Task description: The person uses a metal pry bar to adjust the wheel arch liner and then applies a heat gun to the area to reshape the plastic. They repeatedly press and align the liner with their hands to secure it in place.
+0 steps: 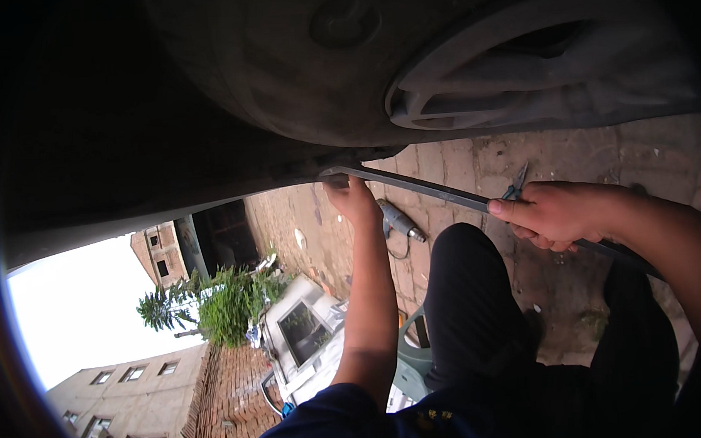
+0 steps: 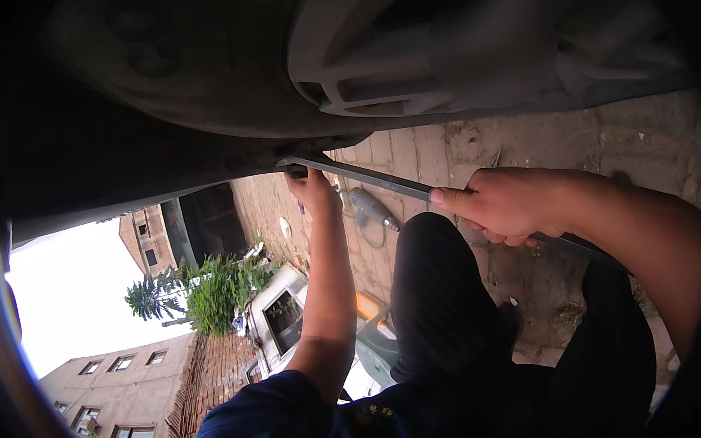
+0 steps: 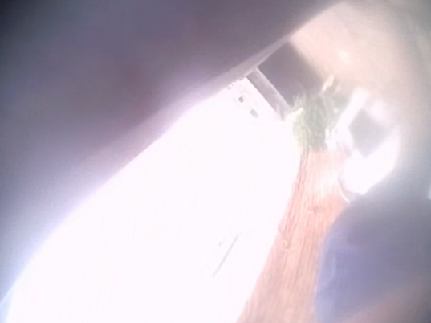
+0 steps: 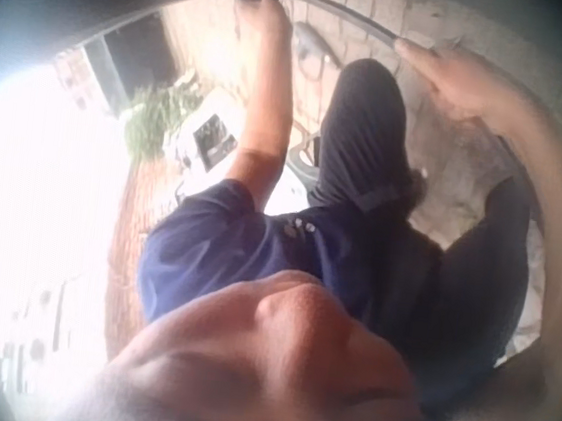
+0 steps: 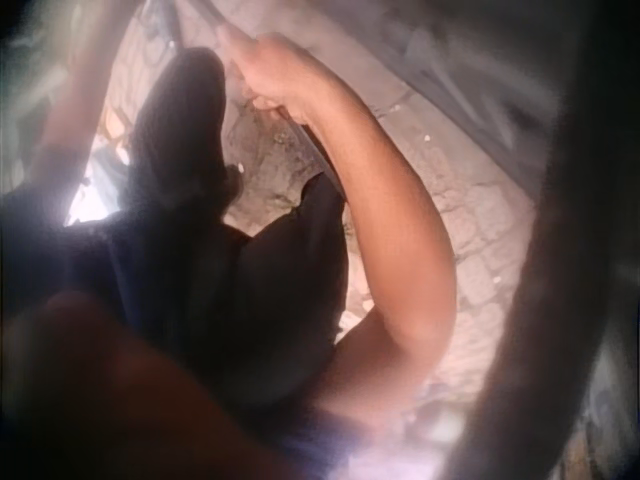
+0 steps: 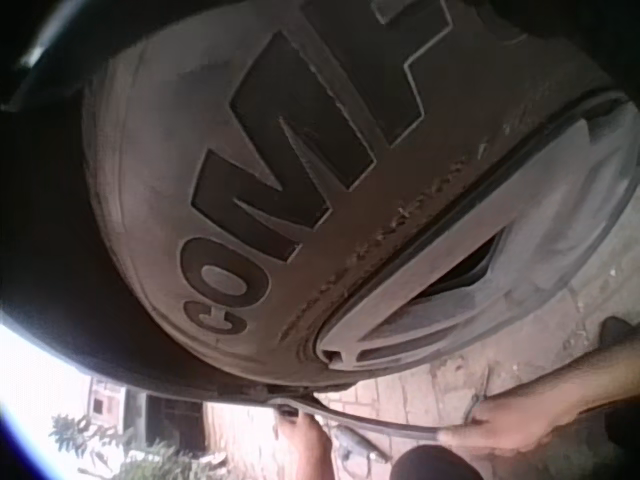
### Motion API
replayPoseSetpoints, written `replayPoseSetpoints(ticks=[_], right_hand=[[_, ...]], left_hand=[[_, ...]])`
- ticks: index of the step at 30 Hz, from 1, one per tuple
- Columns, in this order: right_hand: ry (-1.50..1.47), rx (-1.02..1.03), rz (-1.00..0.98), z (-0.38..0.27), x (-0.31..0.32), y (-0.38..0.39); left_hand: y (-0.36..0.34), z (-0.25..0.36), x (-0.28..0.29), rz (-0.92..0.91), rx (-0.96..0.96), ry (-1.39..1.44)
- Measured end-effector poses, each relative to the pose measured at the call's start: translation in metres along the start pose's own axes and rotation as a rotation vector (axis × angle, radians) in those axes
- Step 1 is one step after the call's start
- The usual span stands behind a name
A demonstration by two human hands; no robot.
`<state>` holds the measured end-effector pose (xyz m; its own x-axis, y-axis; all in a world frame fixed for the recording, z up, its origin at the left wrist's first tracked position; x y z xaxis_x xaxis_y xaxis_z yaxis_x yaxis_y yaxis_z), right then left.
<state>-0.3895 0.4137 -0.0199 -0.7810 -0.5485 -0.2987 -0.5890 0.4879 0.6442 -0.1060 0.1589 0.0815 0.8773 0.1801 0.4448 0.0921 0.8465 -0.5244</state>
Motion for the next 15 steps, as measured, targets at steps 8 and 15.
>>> replayPoseSetpoints(ticks=[8, 15], right_hand=[[0.089, 0.006, 0.074, -0.009, 0.029, -0.011], [0.249, 0.158, 0.33, -0.01, 0.005, -0.023]], left_hand=[[0.001, 0.0, -0.002, -0.01, -0.008, 0.051], [0.001, -0.01, 0.005, 0.016, 0.025, -0.102]])
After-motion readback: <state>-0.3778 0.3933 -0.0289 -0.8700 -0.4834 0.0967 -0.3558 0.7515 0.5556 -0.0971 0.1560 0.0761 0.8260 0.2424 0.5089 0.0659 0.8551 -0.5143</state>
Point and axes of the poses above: each hand's wrist, its own y-axis away from the middle knuckle, its own x-axis out of the back of the hand, z = x × y, the point moved 10 cm from there along -y, towards the middle knuckle, and after that the axes turned 10 degrees about -x, right-handed, at the moved point
